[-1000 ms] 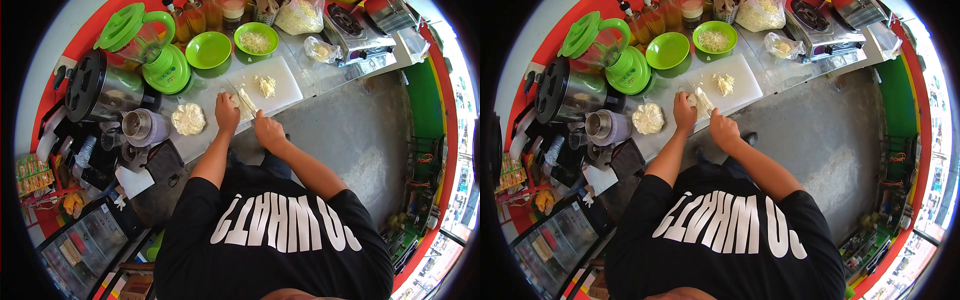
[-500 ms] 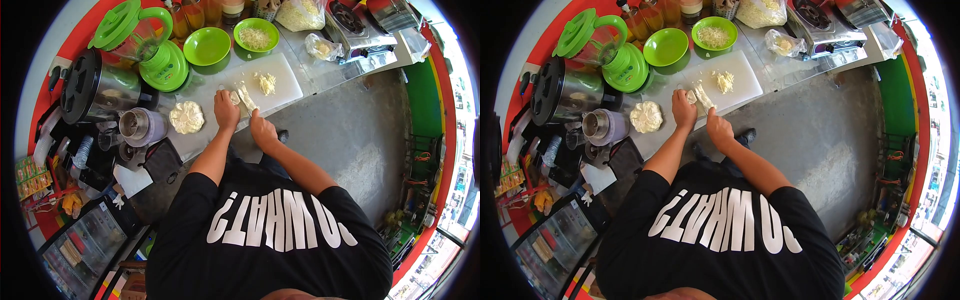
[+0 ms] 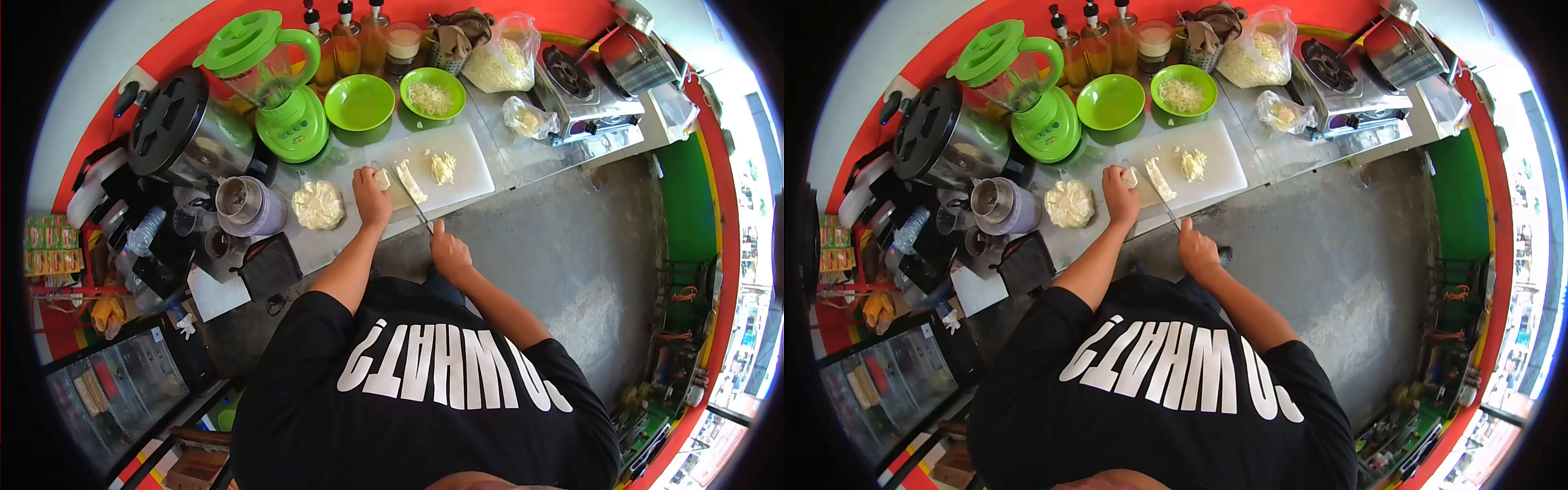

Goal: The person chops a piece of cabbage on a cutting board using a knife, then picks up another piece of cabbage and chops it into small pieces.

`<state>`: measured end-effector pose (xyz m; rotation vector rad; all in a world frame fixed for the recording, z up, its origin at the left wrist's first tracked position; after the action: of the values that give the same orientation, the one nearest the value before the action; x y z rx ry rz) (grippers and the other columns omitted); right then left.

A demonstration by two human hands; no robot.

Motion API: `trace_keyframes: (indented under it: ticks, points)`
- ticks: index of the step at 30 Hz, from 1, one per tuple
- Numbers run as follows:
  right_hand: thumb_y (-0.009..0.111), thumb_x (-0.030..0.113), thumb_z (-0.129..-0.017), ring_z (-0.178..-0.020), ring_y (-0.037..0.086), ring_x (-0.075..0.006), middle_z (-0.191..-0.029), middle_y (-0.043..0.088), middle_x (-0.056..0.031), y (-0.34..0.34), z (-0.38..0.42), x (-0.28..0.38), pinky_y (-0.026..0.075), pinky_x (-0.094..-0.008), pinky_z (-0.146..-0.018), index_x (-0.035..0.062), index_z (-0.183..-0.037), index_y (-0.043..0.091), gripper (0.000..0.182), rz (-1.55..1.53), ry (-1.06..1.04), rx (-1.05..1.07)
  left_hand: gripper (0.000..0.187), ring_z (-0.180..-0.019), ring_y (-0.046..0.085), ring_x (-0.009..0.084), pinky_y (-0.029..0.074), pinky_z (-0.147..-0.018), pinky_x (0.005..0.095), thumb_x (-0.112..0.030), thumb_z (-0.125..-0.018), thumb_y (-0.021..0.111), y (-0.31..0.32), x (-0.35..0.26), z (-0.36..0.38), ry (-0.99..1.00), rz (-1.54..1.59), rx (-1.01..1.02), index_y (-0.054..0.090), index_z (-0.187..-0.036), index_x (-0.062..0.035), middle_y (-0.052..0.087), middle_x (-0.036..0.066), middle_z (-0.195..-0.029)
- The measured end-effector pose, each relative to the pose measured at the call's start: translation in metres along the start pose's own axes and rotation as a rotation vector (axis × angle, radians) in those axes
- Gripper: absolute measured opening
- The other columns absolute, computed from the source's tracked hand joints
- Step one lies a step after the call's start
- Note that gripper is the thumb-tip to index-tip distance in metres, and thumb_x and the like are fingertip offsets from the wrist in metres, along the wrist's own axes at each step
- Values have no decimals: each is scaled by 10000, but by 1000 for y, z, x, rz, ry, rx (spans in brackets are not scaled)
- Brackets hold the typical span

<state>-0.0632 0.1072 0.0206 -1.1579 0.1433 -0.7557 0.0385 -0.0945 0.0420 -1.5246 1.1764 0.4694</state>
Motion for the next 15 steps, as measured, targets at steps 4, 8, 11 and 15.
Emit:
trace_keyframes:
  ticks: [4,8,11,15]
  points:
    - [403,128,-1009,-848,706,-482,-895,715,-287,6,-12,4,562,-571,-764,-5,-1172,436,213,-11,-47,-46,362,-1066,521,410,457,-880,490,112,-744,581,-31,-13,-17,114,-87,15,516,-1075,-20,529,176,-1095]
    - [474,241,-1028,-873,687,-507,-892,701,-302,-4,-18,5,535,-603,-784,17,-1147,432,257,-68,-50,-24,354,-1008,563,418,484,-844,500,91,-762,593,-46,-16,-36,221,-305,178,564,-1088,-44,594,176,-1041]
    - [511,308,-1024,-872,684,-512,-895,699,-301,-12,-17,-4,535,-601,-784,17,-1142,450,321,-90,-105,0,411,-1014,592,415,507,-860,489,54,-772,625,-50,14,-48,181,-450,280,596,-1169,-48,638,185,-1070]
    - [530,329,-1034,-878,645,-529,-893,683,-308,-44,-9,-8,492,-616,-771,48,-1131,446,309,-114,-193,11,545,-1082,596,424,502,-927,479,-2,-762,685,-53,30,-47,56,-422,481,591,-1295,-69,648,204,-1141]
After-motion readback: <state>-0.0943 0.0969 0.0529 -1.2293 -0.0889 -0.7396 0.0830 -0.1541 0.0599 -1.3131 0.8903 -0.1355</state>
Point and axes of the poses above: each hand's wrist, its own z-axis away from the middle knuckle, its own y-axis out of the palm, x = y × z, the point moved 9 cm from there along -z, towards the middle knuckle
